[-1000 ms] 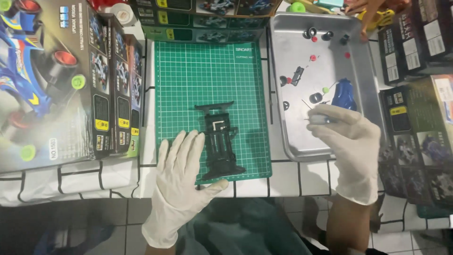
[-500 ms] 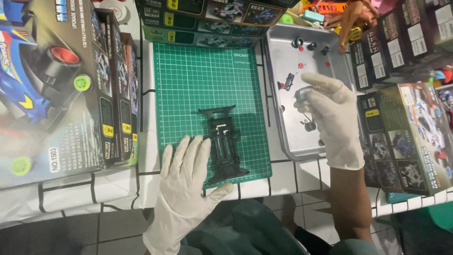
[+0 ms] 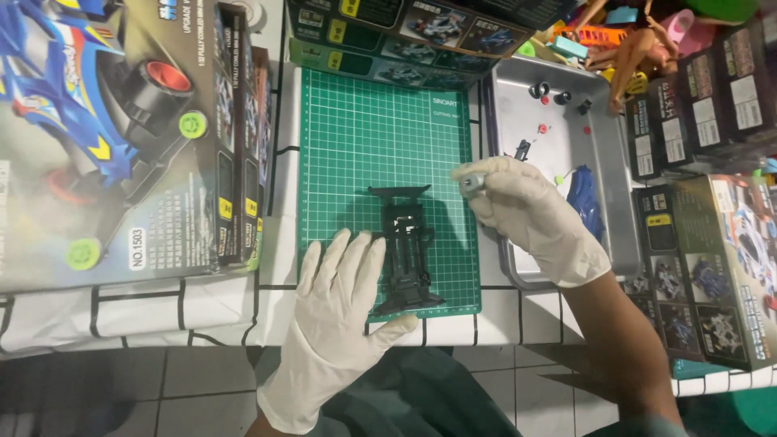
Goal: The person assembles a black plastic toy chassis on a green cutting mat. They pick up various small components, including wheels and a blue motor, from a metal tray and attach them to the frame by hand. The person repeatedly adjusts the parts to ensure they fit correctly.
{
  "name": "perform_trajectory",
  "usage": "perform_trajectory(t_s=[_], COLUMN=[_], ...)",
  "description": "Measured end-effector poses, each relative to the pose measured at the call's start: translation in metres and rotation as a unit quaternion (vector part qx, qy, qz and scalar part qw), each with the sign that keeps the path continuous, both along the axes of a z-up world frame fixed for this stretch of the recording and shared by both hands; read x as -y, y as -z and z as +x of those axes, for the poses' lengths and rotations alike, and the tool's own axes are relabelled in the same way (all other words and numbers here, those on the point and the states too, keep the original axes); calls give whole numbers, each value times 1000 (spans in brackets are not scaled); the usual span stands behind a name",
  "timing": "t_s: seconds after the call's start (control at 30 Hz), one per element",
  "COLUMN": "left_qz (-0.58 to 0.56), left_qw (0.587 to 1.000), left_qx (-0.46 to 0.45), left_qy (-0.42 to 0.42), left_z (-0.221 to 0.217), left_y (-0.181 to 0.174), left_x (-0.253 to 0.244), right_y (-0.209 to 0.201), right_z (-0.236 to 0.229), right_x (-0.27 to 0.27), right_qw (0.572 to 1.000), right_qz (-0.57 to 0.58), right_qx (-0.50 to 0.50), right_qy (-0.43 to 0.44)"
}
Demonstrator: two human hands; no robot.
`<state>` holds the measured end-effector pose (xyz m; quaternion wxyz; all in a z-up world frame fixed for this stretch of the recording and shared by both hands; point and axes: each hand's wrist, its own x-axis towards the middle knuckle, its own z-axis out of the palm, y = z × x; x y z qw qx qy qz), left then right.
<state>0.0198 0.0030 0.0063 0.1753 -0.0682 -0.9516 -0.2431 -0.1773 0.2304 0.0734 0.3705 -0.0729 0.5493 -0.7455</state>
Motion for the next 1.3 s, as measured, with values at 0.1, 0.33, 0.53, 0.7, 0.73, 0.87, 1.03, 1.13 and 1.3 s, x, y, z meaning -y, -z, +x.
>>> perform_trajectory(t_s=[0.1, 0.33, 0.53, 0.7, 0.73, 0.87, 1.03, 1.13, 1.3], left_qz=[11, -7, -83, -123, -125, -111, -116, -104, -40], left_qw=[1000, 999, 995, 991, 990, 992, 992, 992, 999], left_qx=[9, 33, 52, 57, 59, 65, 53, 66, 31], left_qy=[13, 4, 18, 12, 12, 14, 10, 14, 10], left_z=[0, 0, 2, -1, -1, -1, -4, -6, -11], left_y=[-2, 7, 4, -2, -1, -3, -4, -8, -13], left_x=[2, 3, 4, 2, 2, 1, 0, 0, 0], right_y=[4, -55, 13, 25, 26, 17, 41, 74, 34], right_z=[-4, 32, 34, 30, 30, 30, 25, 23, 26], right_x=[19, 77, 47, 38, 37, 46, 36, 22, 36], right_qw=[998, 856, 643, 634, 635, 734, 751, 470, 511], right_qz=[47, 485, 274, 270, 268, 259, 252, 339, 243], right_qx=[-13, -142, -708, -712, -712, -619, -604, -800, -816], right_qy=[-39, -105, -105, -135, -133, -110, -93, -157, -117])
